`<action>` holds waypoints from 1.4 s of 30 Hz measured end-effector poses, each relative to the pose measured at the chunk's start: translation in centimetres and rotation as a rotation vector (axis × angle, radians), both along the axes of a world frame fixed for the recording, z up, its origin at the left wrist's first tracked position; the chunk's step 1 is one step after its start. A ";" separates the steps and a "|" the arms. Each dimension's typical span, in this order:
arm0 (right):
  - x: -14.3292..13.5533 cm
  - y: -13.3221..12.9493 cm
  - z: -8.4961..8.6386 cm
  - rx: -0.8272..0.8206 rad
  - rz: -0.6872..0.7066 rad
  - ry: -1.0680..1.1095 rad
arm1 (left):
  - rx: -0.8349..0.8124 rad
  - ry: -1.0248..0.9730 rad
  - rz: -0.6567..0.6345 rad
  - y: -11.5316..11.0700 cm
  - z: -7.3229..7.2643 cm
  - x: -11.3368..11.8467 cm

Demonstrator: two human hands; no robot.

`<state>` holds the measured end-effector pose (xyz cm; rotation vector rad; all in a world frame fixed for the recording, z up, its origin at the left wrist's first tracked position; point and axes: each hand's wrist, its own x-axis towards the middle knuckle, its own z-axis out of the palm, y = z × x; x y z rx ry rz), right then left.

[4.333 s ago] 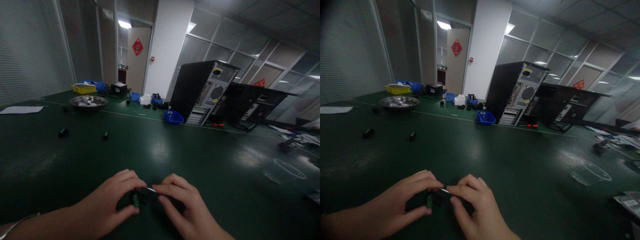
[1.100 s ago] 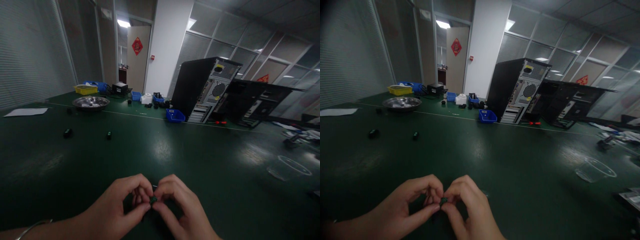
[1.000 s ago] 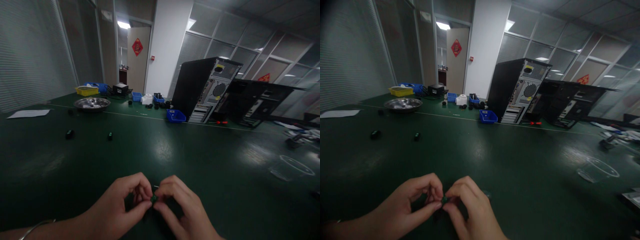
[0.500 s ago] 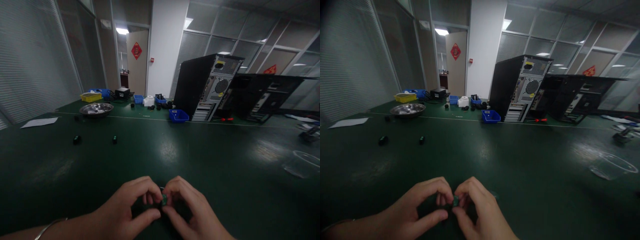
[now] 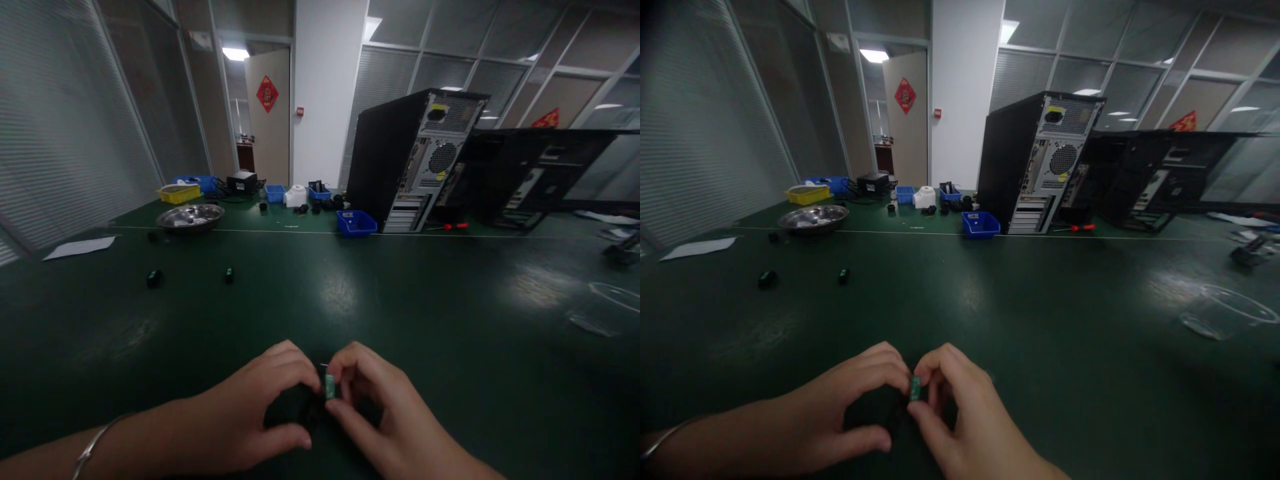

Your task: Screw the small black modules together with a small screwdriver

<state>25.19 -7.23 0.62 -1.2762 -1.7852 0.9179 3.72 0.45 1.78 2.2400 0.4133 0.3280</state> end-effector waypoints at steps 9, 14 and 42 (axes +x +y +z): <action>-0.6 -0.1 0.1 -0.041 0.036 -0.108 | 0.059 0.026 0.171 -1.0 -1.4 0.9; -0.7 -0.2 -0.1 -0.035 0.058 -0.134 | 0.071 0.048 0.183 -1.0 -1.2 1.0; -1.2 -0.3 -0.6 -0.039 0.064 -0.085 | -0.146 -0.017 0.240 -1.8 -1.4 1.1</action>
